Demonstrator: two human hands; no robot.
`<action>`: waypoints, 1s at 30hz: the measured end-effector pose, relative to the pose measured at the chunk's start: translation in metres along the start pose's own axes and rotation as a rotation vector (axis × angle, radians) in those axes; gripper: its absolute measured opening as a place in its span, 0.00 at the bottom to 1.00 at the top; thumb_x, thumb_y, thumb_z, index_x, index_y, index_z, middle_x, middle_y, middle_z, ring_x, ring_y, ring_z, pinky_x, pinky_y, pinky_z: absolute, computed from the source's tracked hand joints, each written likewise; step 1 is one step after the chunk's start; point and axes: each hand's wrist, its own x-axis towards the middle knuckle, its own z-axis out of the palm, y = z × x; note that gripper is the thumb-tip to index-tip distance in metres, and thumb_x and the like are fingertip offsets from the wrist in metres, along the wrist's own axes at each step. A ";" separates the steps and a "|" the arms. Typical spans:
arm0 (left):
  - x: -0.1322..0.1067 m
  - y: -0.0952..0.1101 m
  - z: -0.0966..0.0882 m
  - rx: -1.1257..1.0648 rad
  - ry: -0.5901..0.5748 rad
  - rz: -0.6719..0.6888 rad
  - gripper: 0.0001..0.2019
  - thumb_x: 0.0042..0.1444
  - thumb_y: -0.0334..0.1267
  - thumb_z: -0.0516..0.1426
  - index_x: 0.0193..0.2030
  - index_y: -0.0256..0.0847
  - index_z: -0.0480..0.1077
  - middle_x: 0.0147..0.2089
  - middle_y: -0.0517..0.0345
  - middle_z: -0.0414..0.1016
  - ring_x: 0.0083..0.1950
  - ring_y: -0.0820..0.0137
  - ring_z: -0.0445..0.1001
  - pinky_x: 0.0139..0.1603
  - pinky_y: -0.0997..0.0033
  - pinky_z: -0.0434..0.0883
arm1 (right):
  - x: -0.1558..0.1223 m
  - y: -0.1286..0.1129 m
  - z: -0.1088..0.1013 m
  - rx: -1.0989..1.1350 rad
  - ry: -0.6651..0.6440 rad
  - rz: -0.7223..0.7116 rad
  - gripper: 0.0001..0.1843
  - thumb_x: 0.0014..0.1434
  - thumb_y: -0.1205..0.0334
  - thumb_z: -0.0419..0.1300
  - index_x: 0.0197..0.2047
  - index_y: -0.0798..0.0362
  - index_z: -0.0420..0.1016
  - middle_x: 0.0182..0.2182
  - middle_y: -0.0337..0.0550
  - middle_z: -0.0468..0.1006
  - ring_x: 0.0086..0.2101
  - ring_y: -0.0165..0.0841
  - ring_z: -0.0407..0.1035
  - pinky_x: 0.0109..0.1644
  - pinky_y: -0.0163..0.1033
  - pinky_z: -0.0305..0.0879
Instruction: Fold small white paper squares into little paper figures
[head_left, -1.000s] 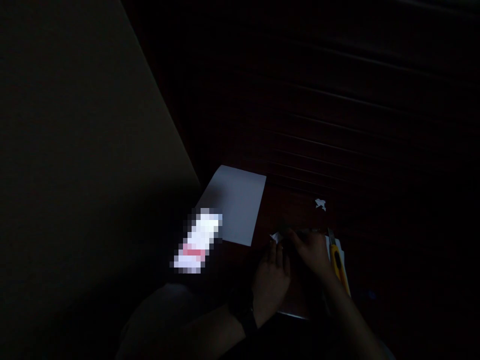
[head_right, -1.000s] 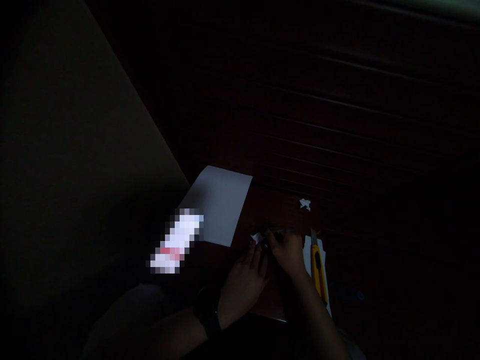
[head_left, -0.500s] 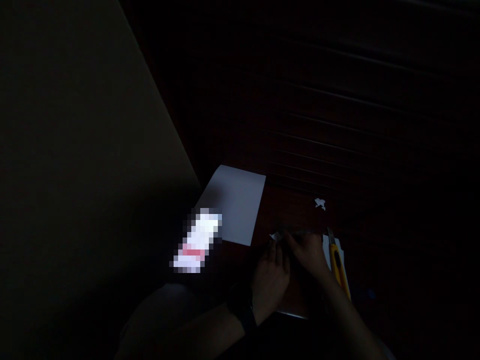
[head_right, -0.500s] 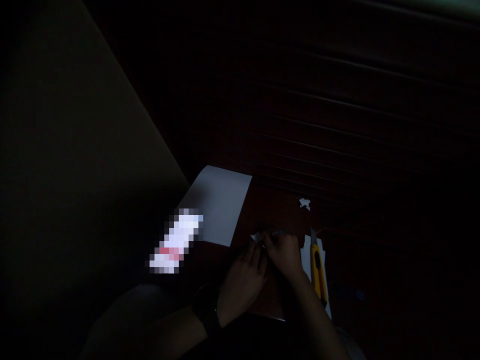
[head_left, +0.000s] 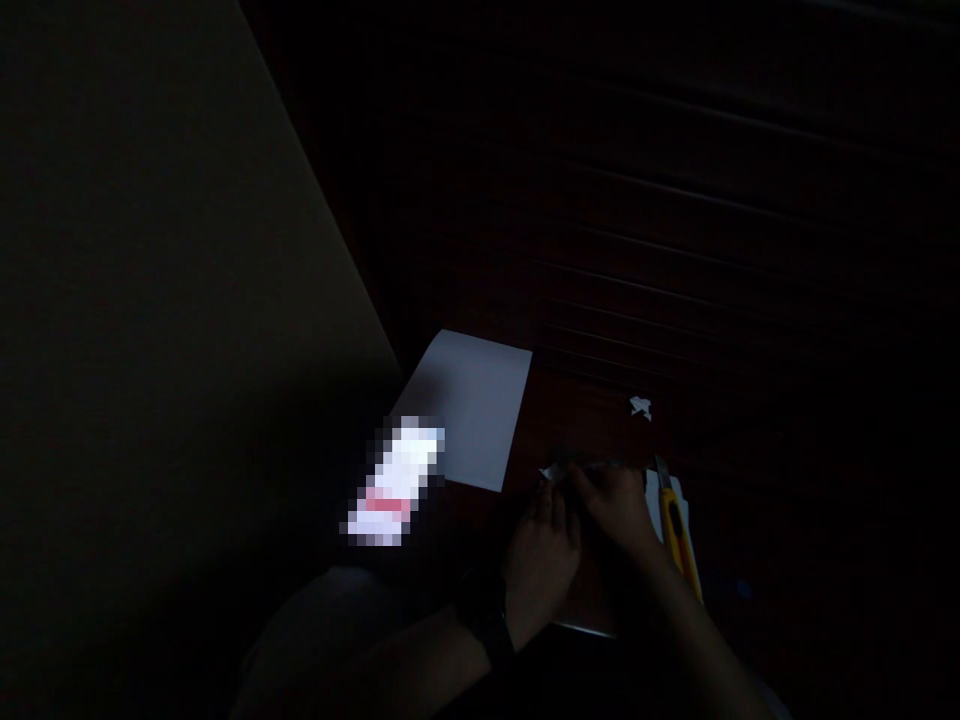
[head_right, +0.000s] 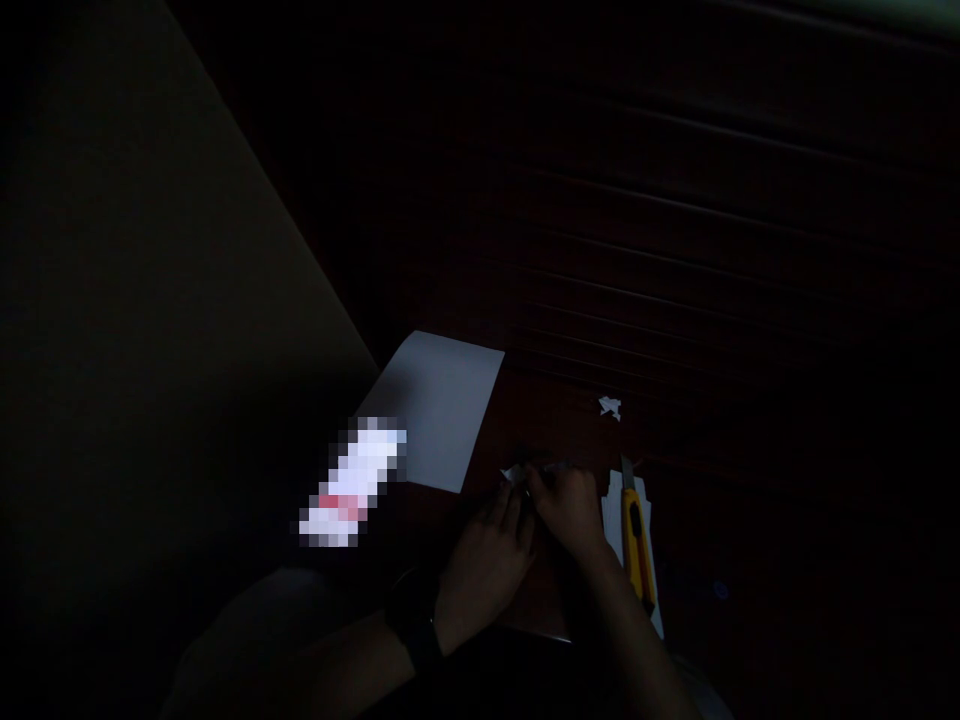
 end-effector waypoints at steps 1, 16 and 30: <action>0.000 0.000 0.000 0.001 -0.001 -0.003 0.19 0.58 0.33 0.49 0.55 0.27 0.63 0.59 0.31 0.60 0.64 0.53 0.54 0.55 0.52 0.61 | 0.000 0.000 0.000 -0.004 -0.004 -0.003 0.14 0.58 0.56 0.52 0.30 0.51 0.78 0.28 0.42 0.80 0.29 0.35 0.75 0.31 0.33 0.63; 0.000 0.000 -0.001 -0.016 -0.009 0.003 0.20 0.58 0.33 0.49 0.56 0.27 0.62 0.59 0.31 0.60 0.63 0.53 0.54 0.56 0.52 0.61 | -0.001 0.001 0.000 -0.035 -0.021 0.016 0.16 0.59 0.55 0.52 0.28 0.52 0.78 0.25 0.43 0.80 0.25 0.34 0.74 0.26 0.32 0.60; -0.001 -0.001 -0.003 -0.001 -0.015 0.014 0.20 0.58 0.33 0.49 0.57 0.26 0.61 0.60 0.31 0.59 0.64 0.53 0.53 0.57 0.53 0.60 | -0.001 0.001 0.000 -0.055 -0.027 -0.014 0.16 0.59 0.56 0.52 0.29 0.52 0.78 0.27 0.43 0.80 0.28 0.35 0.75 0.28 0.32 0.61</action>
